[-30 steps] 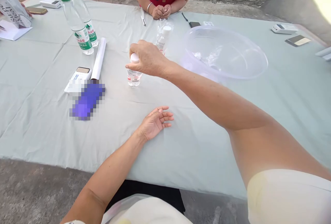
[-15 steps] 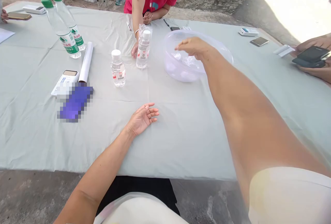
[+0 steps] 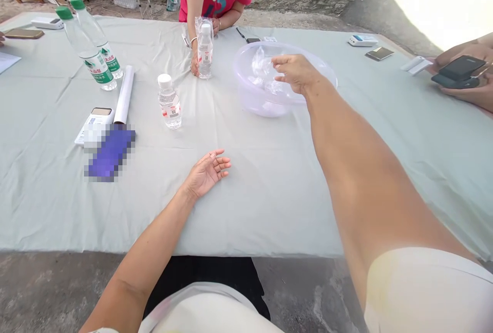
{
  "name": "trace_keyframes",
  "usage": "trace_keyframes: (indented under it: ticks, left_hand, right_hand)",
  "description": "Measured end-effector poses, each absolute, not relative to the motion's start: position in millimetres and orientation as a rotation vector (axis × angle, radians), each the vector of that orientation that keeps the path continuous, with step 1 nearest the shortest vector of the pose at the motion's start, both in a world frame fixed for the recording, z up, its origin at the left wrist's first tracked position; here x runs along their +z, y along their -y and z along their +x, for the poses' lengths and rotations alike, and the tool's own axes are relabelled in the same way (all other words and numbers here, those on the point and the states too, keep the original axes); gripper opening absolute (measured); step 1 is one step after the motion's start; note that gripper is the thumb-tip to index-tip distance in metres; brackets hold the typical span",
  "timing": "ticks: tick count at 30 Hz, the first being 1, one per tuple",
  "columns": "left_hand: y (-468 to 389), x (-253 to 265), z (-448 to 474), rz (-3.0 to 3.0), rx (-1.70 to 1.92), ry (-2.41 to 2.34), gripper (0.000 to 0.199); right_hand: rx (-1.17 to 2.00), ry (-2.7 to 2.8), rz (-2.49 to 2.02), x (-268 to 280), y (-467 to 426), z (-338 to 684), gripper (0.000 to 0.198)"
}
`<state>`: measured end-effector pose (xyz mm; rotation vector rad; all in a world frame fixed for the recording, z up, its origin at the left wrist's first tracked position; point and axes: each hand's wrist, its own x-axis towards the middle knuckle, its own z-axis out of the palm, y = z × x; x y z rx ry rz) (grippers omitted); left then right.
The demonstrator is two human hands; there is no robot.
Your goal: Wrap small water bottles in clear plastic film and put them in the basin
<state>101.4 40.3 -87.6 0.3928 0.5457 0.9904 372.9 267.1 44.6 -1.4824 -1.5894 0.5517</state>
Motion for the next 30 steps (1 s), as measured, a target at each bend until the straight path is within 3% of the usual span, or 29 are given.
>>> trace_keyframes:
  ticks: [5, 9, 13, 18, 21, 26, 28, 30]
  left_hand:
    - [-36, -75, 100, 0.409, 1.085, -0.557, 0.040]
    - [-34, -65, 100, 0.557, 1.251, -0.624, 0.059]
    - [-33, -68, 96, 0.745, 1.338, -0.855, 0.043]
    - [-34, -70, 87, 0.701, 1.311, -1.002, 0.027]
    - [-32, -65, 86, 0.716, 1.265, -1.044, 0.022]
    - [-26, -61, 93, 0.918, 1.180, -1.109, 0.024]
    - [-25, -62, 94, 0.944, 1.167, -1.120, 0.026]
    - [-27, -64, 92, 0.907, 1.205, -1.140, 0.028]
  right_hand:
    - [0.751, 1.669, -1.119, 42, -157, 329, 0.032]
    - [1.108, 1.760, -1.021, -6, -61, 294, 0.030]
    - [1.227, 1.545, -1.075, -51, -28, 283, 0.022]
    - [1.118, 1.374, -1.165, -67, -34, 297, 0.016]
    - [1.128, 1.146, -1.180, -68, -38, 301, 0.031]
    - [1.422, 1.182, -1.109, -69, -34, 288, 0.069]
    - [1.418, 1.280, -1.135, -68, -31, 283, 0.060]
    - [1.335, 1.286, -1.176, -67, -30, 282, 0.036]
